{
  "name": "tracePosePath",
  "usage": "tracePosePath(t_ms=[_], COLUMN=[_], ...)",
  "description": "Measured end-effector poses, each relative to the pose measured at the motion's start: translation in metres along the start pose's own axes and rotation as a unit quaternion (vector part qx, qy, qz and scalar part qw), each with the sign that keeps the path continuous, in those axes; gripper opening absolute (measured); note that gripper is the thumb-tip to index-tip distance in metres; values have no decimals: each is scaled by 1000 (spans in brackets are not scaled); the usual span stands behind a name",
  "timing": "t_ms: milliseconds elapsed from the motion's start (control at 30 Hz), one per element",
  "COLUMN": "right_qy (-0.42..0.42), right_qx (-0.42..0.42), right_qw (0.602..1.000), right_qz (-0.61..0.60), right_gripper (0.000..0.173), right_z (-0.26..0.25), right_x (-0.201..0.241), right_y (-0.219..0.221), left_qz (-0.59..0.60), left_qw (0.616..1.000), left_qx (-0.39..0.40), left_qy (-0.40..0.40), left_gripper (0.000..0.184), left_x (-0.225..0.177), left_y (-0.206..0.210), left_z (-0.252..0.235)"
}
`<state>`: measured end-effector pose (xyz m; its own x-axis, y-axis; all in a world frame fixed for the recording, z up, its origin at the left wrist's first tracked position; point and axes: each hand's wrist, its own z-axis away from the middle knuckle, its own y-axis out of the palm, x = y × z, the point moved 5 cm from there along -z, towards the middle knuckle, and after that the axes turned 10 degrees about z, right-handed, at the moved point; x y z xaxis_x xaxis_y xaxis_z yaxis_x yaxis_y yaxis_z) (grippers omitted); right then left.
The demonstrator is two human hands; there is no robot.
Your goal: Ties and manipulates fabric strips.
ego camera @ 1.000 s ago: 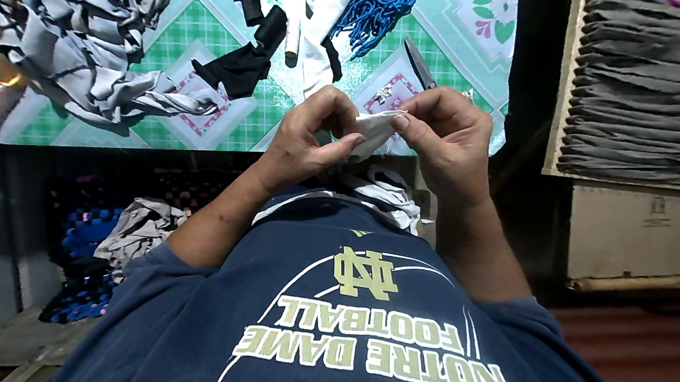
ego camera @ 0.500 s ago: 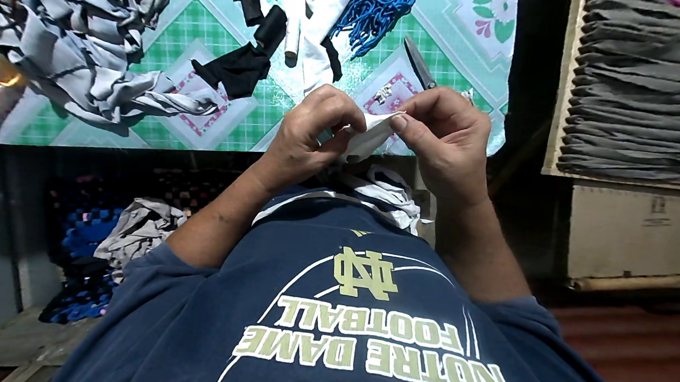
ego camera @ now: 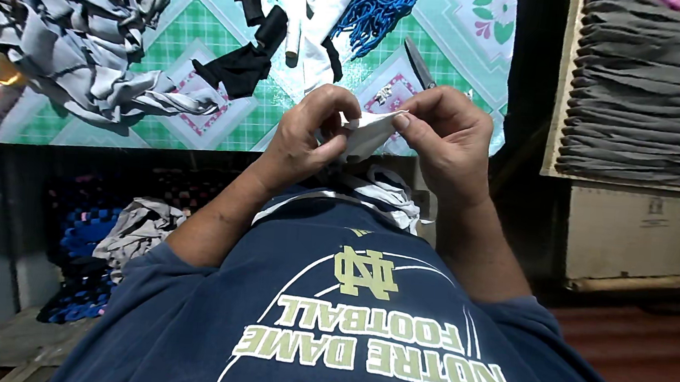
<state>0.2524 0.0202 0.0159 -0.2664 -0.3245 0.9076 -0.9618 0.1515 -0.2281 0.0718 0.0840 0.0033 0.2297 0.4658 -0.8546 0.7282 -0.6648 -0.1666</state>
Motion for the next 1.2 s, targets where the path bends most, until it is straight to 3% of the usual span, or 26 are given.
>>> tracePosePath(t_ms=[200, 867, 1200], right_qy=[-4, -4, 1], right_qx=[-2, 3, -1], right_qw=[1000, 1000, 1000], right_qz=[0, -2, -6], right_gripper=[6, 6, 6], right_z=[-1, -1, 0], right_x=[0, 1, 1], right_y=[-1, 3, 3], left_qz=[89, 76, 135], left_qw=[995, 996, 987], left_qx=[-1, -27, -31], left_qy=[-37, -34, -82], left_gripper=[24, 17, 16], left_x=[2, 1, 3], left_y=[-4, -2, -2], left_z=[3, 1, 1])
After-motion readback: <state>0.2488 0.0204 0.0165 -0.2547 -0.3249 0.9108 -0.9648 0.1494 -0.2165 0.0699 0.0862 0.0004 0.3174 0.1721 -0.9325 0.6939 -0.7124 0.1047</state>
